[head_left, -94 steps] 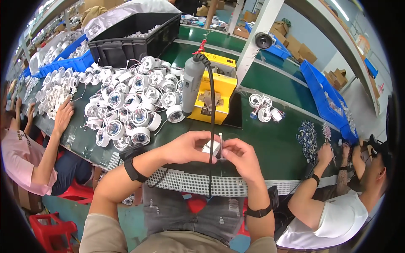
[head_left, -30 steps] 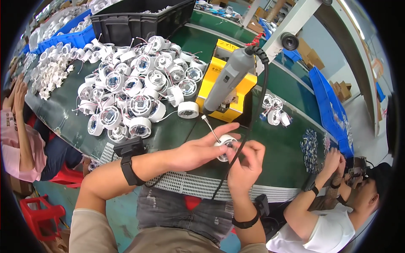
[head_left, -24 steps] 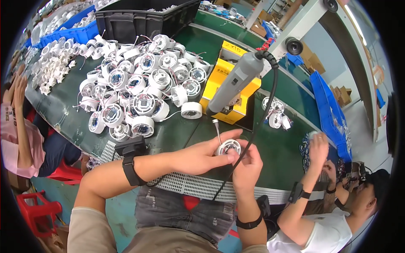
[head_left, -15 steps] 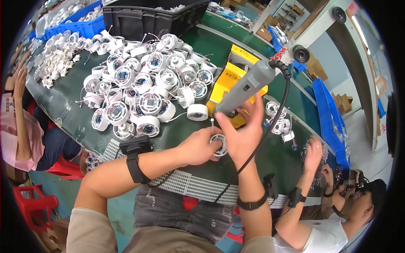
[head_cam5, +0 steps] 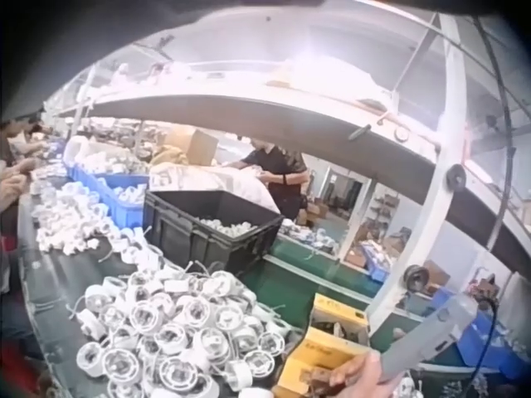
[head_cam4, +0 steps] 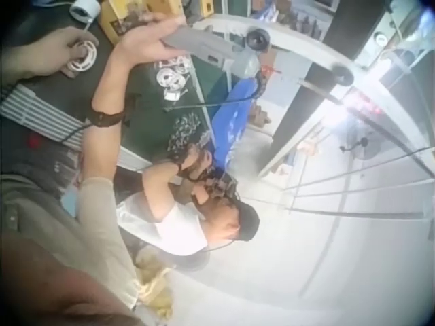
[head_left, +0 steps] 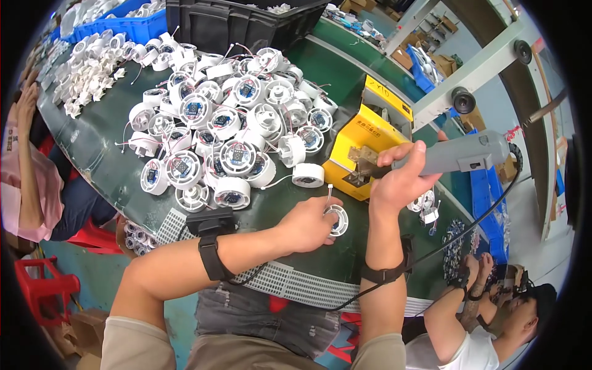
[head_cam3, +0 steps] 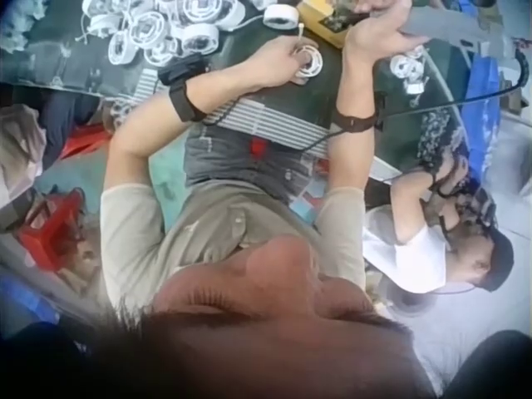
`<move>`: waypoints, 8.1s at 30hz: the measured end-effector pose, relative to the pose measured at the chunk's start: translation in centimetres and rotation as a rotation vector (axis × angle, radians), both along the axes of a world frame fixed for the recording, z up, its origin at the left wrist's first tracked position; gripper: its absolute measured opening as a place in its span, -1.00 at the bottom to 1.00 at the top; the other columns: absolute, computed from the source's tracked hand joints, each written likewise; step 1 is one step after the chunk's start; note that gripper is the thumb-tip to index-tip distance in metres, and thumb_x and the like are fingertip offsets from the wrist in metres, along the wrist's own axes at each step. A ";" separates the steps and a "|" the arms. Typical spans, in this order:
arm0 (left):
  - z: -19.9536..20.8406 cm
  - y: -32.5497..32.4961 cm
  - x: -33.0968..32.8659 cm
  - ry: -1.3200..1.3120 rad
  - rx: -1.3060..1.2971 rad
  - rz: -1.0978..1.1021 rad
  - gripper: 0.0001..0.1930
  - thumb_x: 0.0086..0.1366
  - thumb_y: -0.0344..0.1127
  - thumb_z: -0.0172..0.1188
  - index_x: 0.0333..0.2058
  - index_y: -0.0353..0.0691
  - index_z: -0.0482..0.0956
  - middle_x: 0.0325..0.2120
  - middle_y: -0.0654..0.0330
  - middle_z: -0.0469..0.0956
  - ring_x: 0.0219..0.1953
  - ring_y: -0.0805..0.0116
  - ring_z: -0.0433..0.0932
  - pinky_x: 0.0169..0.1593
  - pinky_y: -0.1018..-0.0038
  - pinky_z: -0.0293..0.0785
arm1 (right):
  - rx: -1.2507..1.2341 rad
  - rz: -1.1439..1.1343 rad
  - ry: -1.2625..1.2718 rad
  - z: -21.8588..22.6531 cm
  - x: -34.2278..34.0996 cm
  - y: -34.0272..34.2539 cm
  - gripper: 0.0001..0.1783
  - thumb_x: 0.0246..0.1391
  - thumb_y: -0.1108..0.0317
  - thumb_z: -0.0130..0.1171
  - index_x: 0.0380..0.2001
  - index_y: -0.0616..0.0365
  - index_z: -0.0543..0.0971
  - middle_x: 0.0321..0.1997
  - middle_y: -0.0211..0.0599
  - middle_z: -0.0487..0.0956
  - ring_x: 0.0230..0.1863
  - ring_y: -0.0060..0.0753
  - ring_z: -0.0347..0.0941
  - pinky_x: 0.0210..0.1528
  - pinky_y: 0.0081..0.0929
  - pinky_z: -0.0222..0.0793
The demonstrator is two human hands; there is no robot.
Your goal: The person assembles electronic components by threading wires through a white plastic housing and then applying heat to the assembly using a handheld tool.
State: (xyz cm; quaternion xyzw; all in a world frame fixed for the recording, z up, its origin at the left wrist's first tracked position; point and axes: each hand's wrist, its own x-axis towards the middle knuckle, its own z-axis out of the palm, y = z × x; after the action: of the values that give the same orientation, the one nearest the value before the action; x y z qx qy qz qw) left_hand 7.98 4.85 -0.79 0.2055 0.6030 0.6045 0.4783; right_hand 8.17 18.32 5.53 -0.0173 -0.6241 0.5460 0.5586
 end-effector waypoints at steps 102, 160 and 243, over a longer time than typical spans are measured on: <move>1.7 -1.4 0.3 0.003 0.315 -0.309 -0.65 0.32 -0.38 -0.08 0.07 -0.26 0.37 -0.17 0.23 0.50 -0.15 0.50 0.47 -0.06 0.52 0.40 | -0.277 0.415 -0.644 -5.4 16.4 -0.1 -0.88 0.15 0.49 0.15 -0.26 0.32 0.56 -0.31 -0.39 0.56 -0.29 -0.64 0.44 -0.20 -0.66 0.35; 0.8 -0.9 2.3 -0.358 0.662 -0.254 -0.54 0.46 -0.16 -0.15 0.24 -0.21 0.14 0.17 0.12 0.27 0.20 0.29 0.29 0.25 0.29 0.19 | 0.287 -0.151 -0.586 -5.0 14.7 -4.2 -0.73 -0.05 0.58 0.32 -0.22 0.33 0.53 -0.18 -0.24 0.56 -0.18 -0.52 0.49 -0.12 -0.60 0.41; 3.6 -5.5 -4.8 1.281 -0.259 0.538 -0.54 0.16 -0.22 0.21 0.04 -0.21 0.45 -0.26 -0.14 0.57 -0.26 -0.10 0.58 -0.20 0.15 0.50 | 0.122 -0.580 -0.514 -2.3 11.3 8.4 -0.36 0.14 0.00 0.15 0.06 0.34 0.38 0.07 -0.14 0.46 0.14 -0.29 0.36 0.18 -0.36 0.24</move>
State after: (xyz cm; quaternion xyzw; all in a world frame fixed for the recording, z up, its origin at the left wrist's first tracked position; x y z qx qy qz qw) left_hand 3.13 -0.69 2.82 0.3061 0.8628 0.3853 -0.1162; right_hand 19.46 26.71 3.19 -0.2959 -0.7442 0.3053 0.5152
